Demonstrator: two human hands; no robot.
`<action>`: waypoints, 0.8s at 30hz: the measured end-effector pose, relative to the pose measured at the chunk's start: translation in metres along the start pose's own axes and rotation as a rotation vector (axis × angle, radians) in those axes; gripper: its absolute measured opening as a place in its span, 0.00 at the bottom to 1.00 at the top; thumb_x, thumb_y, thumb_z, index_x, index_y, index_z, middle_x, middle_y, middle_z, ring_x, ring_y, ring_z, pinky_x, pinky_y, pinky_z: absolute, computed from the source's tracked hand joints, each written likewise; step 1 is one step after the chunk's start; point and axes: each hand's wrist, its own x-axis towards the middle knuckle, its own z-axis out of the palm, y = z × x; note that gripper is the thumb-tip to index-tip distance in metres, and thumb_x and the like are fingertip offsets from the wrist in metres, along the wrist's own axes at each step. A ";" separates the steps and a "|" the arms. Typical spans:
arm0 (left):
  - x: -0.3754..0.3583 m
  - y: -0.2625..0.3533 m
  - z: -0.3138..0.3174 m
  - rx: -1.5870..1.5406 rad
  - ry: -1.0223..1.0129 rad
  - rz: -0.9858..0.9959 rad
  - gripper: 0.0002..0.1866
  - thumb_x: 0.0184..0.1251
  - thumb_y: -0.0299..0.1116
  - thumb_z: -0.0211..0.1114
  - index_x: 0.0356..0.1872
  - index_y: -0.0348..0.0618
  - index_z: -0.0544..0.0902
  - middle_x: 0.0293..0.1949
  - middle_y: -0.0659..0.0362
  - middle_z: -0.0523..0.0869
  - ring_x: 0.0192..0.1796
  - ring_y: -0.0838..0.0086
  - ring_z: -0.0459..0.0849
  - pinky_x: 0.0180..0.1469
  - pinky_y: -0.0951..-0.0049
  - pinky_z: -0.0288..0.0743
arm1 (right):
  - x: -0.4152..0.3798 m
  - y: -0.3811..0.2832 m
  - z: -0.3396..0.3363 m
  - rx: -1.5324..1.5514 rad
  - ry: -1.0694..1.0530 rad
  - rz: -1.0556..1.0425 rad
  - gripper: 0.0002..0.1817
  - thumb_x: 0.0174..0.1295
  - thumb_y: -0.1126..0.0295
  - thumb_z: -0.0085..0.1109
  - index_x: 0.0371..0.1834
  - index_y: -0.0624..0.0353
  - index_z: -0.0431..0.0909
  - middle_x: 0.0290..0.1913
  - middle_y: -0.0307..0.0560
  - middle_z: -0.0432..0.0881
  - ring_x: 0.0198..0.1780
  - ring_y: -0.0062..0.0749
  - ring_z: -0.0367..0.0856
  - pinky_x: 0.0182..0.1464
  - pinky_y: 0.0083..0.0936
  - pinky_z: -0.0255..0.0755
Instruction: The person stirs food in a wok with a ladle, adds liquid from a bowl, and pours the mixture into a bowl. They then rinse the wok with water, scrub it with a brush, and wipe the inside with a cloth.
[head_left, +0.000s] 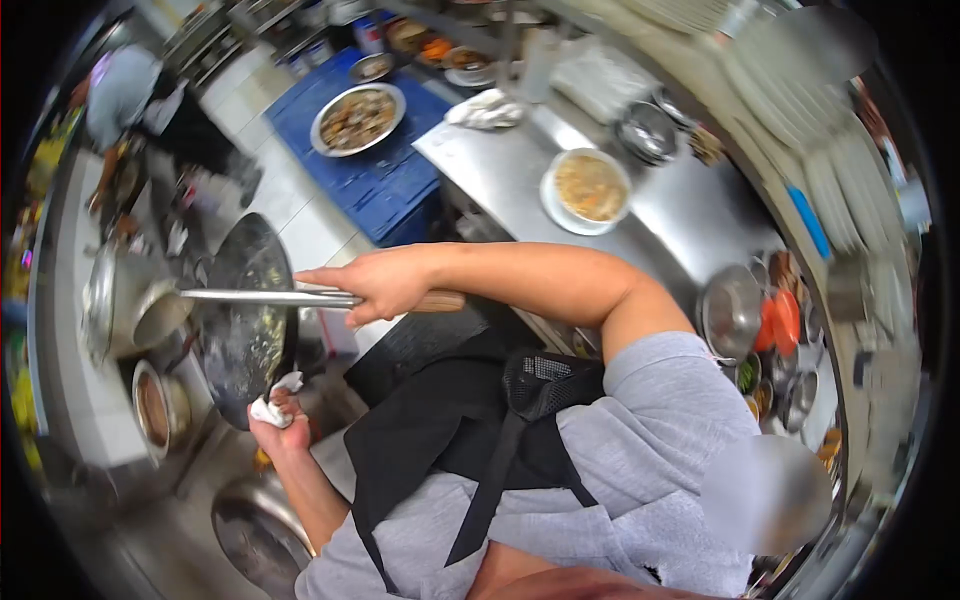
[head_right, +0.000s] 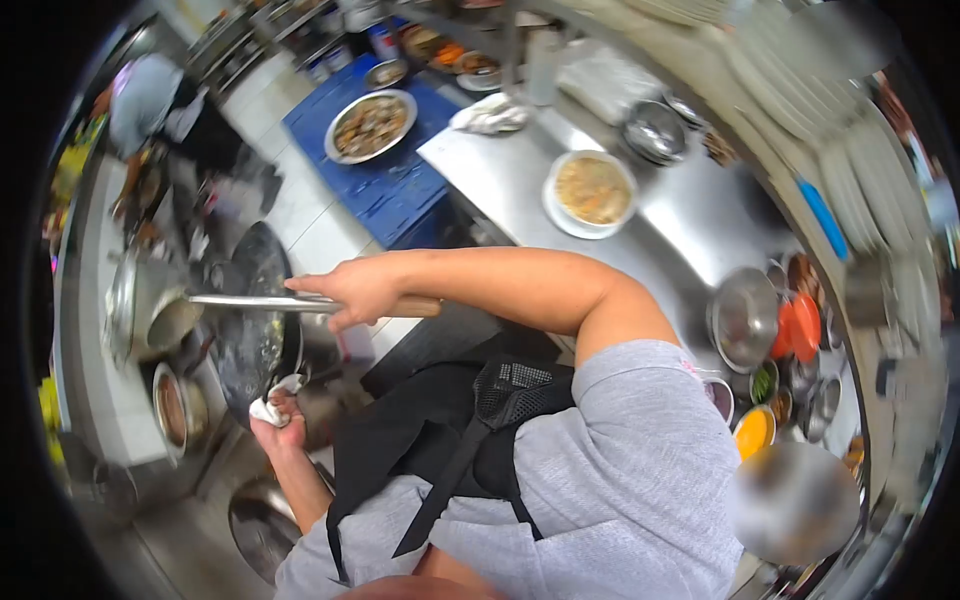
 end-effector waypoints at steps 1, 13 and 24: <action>0.001 0.022 -0.023 -0.006 0.005 0.136 0.21 0.65 0.42 0.53 0.42 0.29 0.73 0.31 0.54 0.78 0.25 0.74 0.77 0.22 0.80 0.72 | 0.017 0.006 0.010 -0.122 -0.017 -0.072 0.45 0.63 0.69 0.58 0.81 0.49 0.43 0.40 0.60 0.84 0.34 0.53 0.85 0.42 0.43 0.77; -0.011 0.083 -0.189 -0.462 0.441 0.869 0.03 0.64 0.34 0.62 0.32 0.53 0.76 0.23 0.63 0.79 0.24 0.69 0.81 0.24 0.70 0.77 | 0.274 0.112 0.123 -0.551 -0.437 -0.277 0.34 0.61 0.67 0.54 0.73 0.44 0.58 0.36 0.58 0.85 0.39 0.59 0.83 0.43 0.51 0.75; 0.040 0.081 -0.301 -0.670 0.663 0.952 0.04 0.66 0.37 0.62 0.36 0.53 0.79 0.29 0.62 0.82 0.31 0.71 0.82 0.31 0.62 0.74 | 0.459 0.066 0.246 -0.346 -0.793 -0.284 0.34 0.56 0.72 0.66 0.69 0.59 0.69 0.53 0.60 0.82 0.55 0.47 0.82 0.58 0.35 0.73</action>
